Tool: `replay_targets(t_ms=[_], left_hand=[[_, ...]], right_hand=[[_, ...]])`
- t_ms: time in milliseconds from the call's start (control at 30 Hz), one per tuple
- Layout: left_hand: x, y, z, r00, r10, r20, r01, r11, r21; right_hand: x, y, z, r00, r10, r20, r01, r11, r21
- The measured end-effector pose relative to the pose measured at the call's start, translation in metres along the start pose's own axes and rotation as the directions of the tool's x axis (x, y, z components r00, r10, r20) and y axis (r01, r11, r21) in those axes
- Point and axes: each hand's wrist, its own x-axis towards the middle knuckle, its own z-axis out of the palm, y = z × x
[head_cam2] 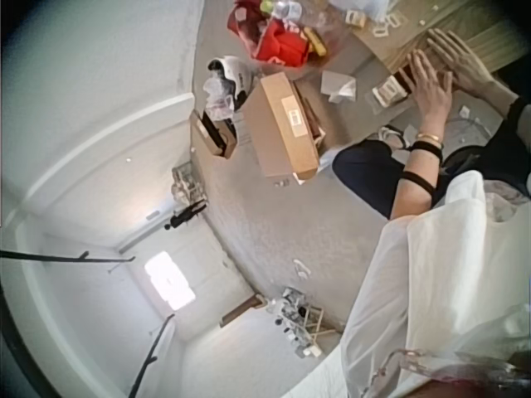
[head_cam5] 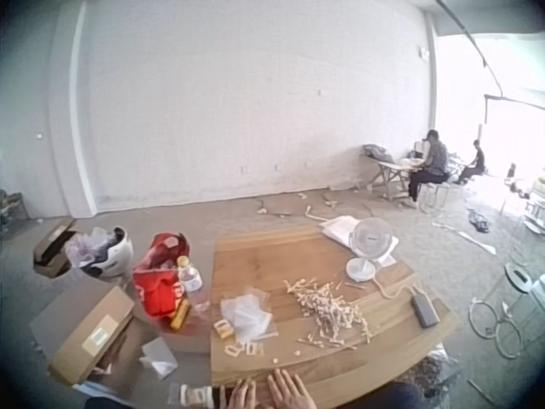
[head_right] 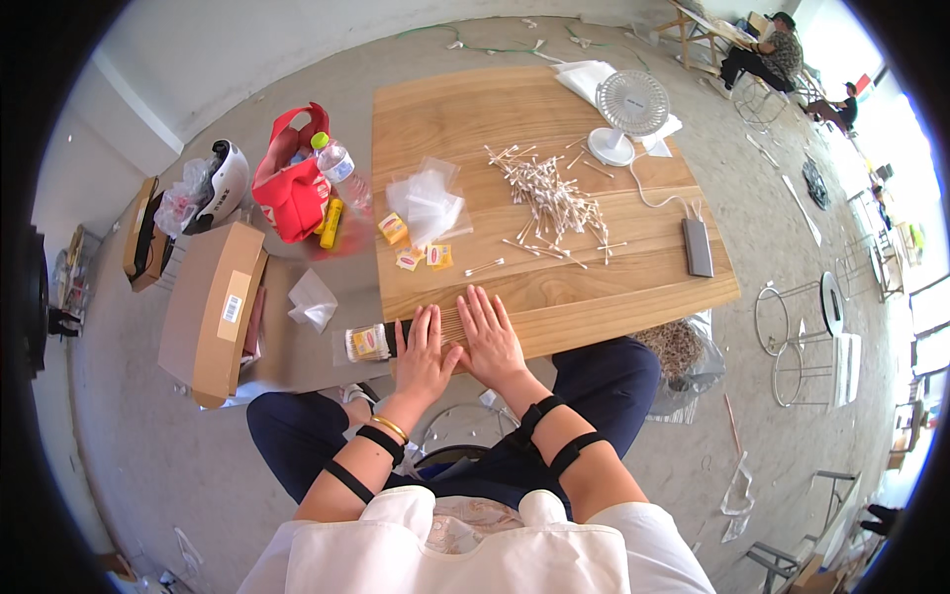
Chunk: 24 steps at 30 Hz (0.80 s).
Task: The person is counting and packaging small white cotton swabs into plastic bags and containers at a wooden table.
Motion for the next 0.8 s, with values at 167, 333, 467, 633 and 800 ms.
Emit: replay_targets(t_ms=[167, 333, 467, 633, 800], left_hand=[[-0.007, -0.007, -0.001, 0.995, -0.04, -0.096, 0.027, 0.99, -0.137], [-0.008, -0.007, -0.002, 0.998, -0.007, -0.069, 0.002, 0.997, -0.082], [0.002, -0.007, -0.003, 0.995, 0.018, -0.099, -0.021, 0.999, -0.024], [0.003, -0.01, 0.0, 0.997, 0.038, -0.069, -0.035, 0.999, 0.042], [0.003, -0.006, 0.002, 0.999, 0.004, -0.038, 0.0, 0.996, 0.085]], right_hand=[[0.0, -0.003, -0.005, 1.0, 0.002, -0.011, -0.001, 1.0, 0.024], [0.001, -0.003, -0.006, 1.0, 0.01, -0.012, -0.009, 0.999, 0.039], [0.001, -0.004, -0.005, 1.0, 0.02, -0.016, -0.02, 0.999, 0.044], [0.002, -0.004, -0.004, 0.999, 0.026, -0.035, -0.025, 0.999, 0.028], [0.002, -0.004, -0.003, 1.0, 0.022, -0.021, -0.022, 1.0, 0.02]])
